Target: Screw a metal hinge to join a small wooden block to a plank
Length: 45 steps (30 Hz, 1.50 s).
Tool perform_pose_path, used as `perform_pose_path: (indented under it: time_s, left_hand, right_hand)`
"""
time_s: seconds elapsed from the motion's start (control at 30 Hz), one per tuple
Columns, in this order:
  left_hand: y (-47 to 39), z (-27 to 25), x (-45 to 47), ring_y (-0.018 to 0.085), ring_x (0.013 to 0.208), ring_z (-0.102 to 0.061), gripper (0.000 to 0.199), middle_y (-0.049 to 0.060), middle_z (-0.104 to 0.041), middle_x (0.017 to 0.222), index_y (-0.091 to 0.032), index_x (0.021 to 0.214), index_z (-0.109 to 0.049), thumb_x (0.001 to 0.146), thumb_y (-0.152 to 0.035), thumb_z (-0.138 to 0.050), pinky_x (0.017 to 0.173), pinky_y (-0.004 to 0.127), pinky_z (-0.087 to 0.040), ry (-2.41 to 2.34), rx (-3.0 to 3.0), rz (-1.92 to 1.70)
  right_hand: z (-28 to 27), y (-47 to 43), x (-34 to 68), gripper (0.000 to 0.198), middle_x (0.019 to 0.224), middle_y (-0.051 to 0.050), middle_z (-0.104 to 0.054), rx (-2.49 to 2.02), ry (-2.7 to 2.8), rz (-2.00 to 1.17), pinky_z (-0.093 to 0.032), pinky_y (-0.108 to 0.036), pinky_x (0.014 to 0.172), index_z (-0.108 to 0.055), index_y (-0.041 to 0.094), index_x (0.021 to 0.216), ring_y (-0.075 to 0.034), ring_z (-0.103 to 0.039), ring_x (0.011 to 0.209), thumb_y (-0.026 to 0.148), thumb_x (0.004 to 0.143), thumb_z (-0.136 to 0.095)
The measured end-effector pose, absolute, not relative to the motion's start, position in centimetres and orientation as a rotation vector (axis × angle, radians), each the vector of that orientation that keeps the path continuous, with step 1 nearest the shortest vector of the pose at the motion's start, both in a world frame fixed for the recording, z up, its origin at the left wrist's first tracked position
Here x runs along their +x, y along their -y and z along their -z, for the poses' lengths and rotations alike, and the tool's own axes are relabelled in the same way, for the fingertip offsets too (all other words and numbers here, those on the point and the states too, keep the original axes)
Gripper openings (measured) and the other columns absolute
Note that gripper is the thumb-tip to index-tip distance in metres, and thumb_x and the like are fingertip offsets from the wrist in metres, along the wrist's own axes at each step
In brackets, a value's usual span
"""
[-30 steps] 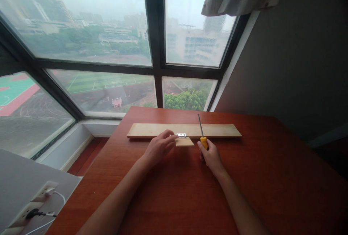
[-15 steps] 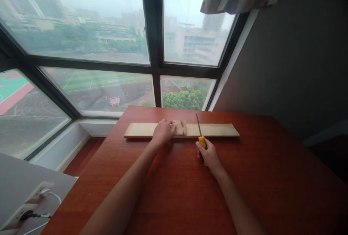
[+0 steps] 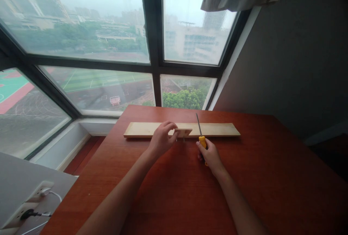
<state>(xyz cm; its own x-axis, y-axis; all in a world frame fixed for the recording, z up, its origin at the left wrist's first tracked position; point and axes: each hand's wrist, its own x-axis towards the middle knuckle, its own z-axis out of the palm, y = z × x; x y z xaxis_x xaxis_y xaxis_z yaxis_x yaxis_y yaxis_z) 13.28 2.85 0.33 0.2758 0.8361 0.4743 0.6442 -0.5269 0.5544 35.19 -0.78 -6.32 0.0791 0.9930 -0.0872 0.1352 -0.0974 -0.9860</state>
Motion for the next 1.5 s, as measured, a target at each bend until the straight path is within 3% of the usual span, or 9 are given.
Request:
perform_pose_path:
  time_s: [0.1,0.43,0.67,0.97,1.2,1.5]
  left_hand:
    - [-0.5,-0.5,12.8,0.020,0.094,-0.057,0.008,0.006,-0.062,0.100,-0.020,0.090,-0.061,0.087,-0.019,-0.053,0.085,0.033,-0.049,-1.299,2.436,-0.952]
    - [3.1,1.5,12.6,0.029,0.125,-0.046,0.047,0.010,-0.050,0.138,-0.023,0.124,-0.052,0.079,-0.015,-0.060,0.102,0.045,-0.043,-1.408,2.615,-0.537]
    - [1.3,1.0,10.7,0.031,0.127,-0.046,0.037,0.014,-0.051,0.136,-0.021,0.122,-0.057,0.085,-0.019,-0.054,0.106,0.050,-0.039,-1.650,2.597,-0.704]
    - [0.9,2.2,9.1,0.038,0.133,-0.041,0.047,0.016,-0.047,0.144,-0.021,0.133,-0.053,0.086,-0.025,-0.053,0.107,0.058,-0.032,-1.879,2.636,-0.395]
    - [1.3,3.9,9.2,0.036,0.139,-0.034,0.054,0.014,-0.039,0.151,-0.025,0.142,-0.044,0.089,-0.027,-0.048,0.112,0.056,-0.023,-1.890,2.661,-0.412]
    - [0.9,4.3,9.6,0.035,0.141,-0.030,0.053,0.013,-0.037,0.152,-0.024,0.145,-0.040,0.092,-0.029,-0.042,0.113,0.055,-0.022,-1.880,2.691,-0.400]
  right_hand:
    - [6.2,0.9,35.2,0.035,0.056,0.005,-0.051,-1.410,1.209,-1.160,-0.039,-0.023,0.039,-0.052,0.020,0.081,-0.013,-0.051,0.043,0.053,0.078,-0.062]
    - [6.1,1.0,35.2,0.037,0.057,0.004,-0.052,-1.418,1.206,-1.174,-0.040,-0.022,0.039,-0.052,0.020,0.081,-0.012,-0.052,0.044,0.055,0.077,-0.062]
    - [5.9,1.0,35.1,0.035,0.056,0.004,-0.052,-1.420,1.206,-1.179,-0.040,-0.022,0.039,-0.052,0.020,0.080,-0.012,-0.051,0.043,0.054,0.076,-0.062]
    - [5.5,1.1,35.0,0.033,0.055,0.005,-0.051,-1.407,1.201,-1.186,-0.039,-0.022,0.039,-0.051,0.020,0.078,-0.012,-0.051,0.043,0.052,0.078,-0.062]
    - [5.7,1.1,35.1,0.035,0.056,0.005,-0.052,-1.393,1.190,-1.203,-0.038,-0.022,0.039,-0.051,0.020,0.078,-0.012,-0.051,0.043,0.053,0.076,-0.063]
    - [5.9,1.1,35.2,0.033,0.057,0.005,-0.052,-1.372,1.177,-1.219,-0.038,-0.021,0.039,-0.052,0.020,0.082,-0.012,-0.051,0.045,0.051,0.077,-0.063]
